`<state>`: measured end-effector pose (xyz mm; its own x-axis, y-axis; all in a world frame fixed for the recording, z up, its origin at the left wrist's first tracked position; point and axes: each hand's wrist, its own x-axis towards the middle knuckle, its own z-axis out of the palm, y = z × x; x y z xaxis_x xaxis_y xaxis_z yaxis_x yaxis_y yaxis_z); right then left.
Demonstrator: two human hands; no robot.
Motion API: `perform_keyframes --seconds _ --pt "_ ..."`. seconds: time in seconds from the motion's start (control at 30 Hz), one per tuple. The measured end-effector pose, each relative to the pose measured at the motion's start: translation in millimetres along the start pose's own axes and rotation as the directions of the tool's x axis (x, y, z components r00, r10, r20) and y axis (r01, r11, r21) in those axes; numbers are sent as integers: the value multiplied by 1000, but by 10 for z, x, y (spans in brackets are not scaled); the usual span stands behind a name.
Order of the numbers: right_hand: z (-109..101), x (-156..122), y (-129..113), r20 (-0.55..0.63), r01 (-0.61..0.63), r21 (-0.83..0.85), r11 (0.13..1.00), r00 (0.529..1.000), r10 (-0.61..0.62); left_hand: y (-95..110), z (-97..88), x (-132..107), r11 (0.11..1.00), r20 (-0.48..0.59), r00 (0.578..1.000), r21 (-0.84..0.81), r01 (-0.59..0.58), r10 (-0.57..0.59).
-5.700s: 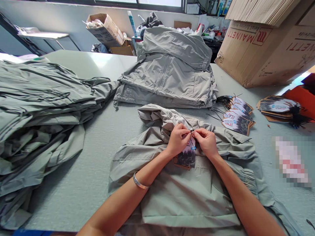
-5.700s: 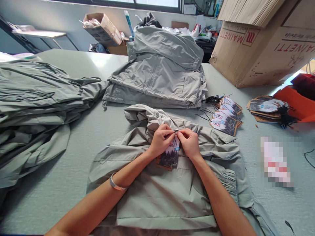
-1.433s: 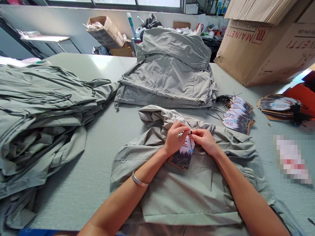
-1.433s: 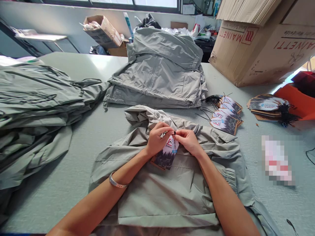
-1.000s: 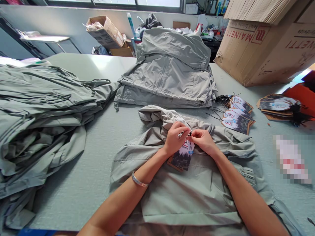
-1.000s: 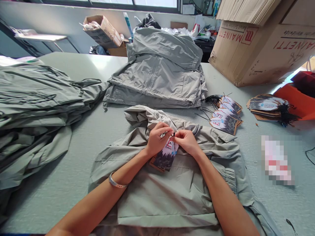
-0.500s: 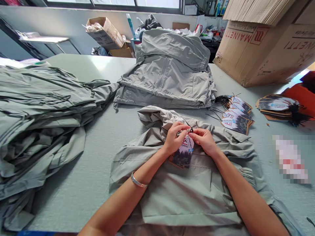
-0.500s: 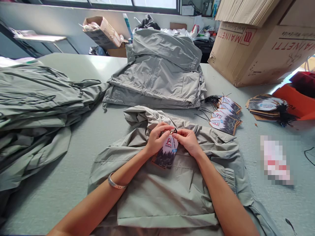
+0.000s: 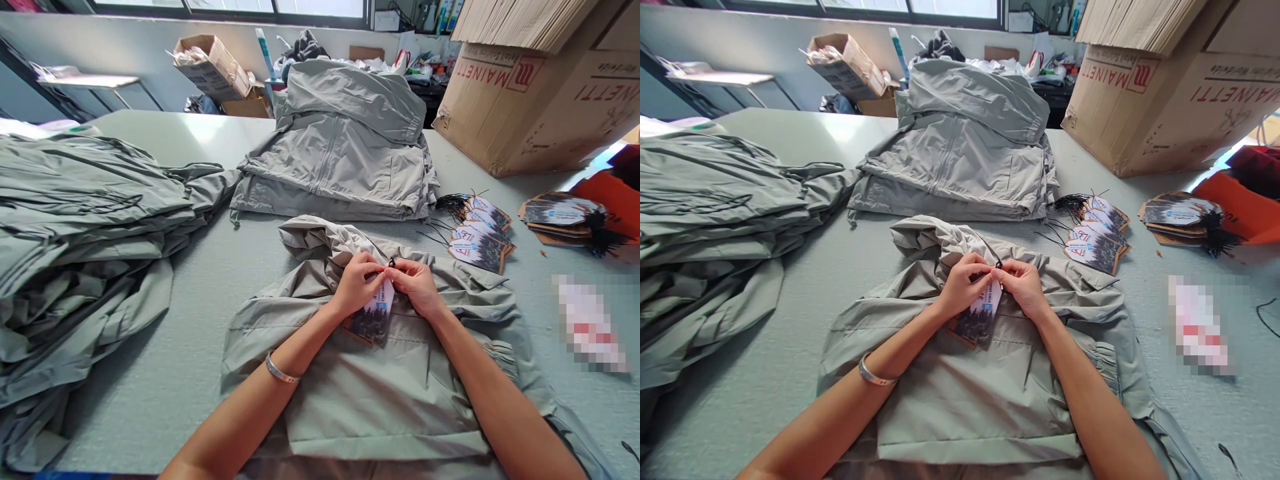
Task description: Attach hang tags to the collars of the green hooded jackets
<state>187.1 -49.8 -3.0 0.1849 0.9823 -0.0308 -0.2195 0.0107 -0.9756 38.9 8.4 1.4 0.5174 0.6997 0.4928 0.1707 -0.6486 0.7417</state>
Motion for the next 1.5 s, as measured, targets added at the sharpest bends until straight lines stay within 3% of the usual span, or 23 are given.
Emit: perform_keyframes --seconds 0.27,0.5,0.9,1.27,1.5 --pt "33 5 -30 -100 19 3 1000 995 -18 -27 21 -6 999 -11 999 2 -49 49" --pt "30 16 -35 -104 43 76 996 994 -35 -22 19 -12 998 21 998 9 -67 67" --pt "24 1 -95 -183 209 -115 971 957 -227 -25 33 -23 993 13 994 58 -105 104" --pt "-25 39 -92 -222 76 207 975 975 -29 -11 34 -23 995 20 996 51 -90 89" --pt "-42 36 -127 -182 8 263 965 982 42 1 26 -19 998 25 998 36 -53 52"
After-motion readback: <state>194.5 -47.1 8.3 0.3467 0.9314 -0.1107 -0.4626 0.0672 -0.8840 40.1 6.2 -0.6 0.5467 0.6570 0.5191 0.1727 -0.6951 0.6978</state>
